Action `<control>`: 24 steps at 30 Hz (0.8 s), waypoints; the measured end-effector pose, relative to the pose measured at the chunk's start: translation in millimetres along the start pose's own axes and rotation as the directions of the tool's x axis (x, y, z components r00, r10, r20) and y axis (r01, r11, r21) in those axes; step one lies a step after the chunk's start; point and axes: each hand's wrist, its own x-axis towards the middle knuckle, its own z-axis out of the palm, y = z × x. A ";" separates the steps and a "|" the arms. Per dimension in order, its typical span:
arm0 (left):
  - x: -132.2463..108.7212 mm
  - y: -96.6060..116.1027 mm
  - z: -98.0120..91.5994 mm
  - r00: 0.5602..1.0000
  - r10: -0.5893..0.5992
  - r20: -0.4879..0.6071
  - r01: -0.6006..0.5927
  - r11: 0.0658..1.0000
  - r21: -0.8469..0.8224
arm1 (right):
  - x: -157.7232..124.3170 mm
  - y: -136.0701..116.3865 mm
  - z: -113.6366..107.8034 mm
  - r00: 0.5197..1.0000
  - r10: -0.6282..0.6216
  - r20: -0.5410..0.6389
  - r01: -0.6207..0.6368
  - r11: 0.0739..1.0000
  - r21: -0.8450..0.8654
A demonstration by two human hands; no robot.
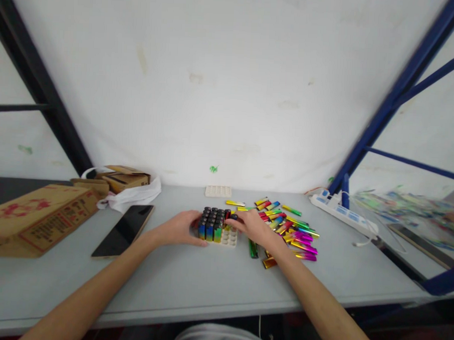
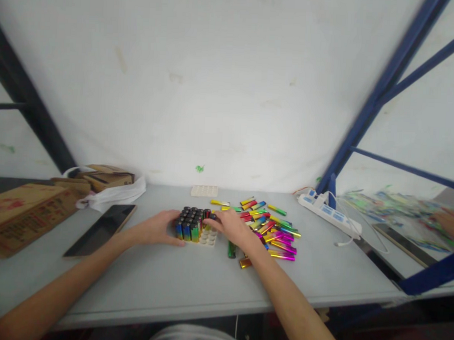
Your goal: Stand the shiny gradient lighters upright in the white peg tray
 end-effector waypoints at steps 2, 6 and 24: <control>0.1 -0.8 0.1 1.000 -0.002 0.009 0.002 1.000 0.028 | 2.0 -4.4 5.3 1.000 0.024 0.014 -0.022 0.996 -0.089; 0.1 -2.9 0.5 1.000 -0.010 -0.004 0.010 0.998 0.057 | 0.9 -9.9 2.4 0.993 0.115 0.005 -0.111 0.967 -0.231; 0.0 -0.9 -0.8 1.000 -0.024 0.003 0.024 0.996 0.083 | 32.7 77.0 4.1 0.979 0.196 -0.047 -0.200 0.972 -0.121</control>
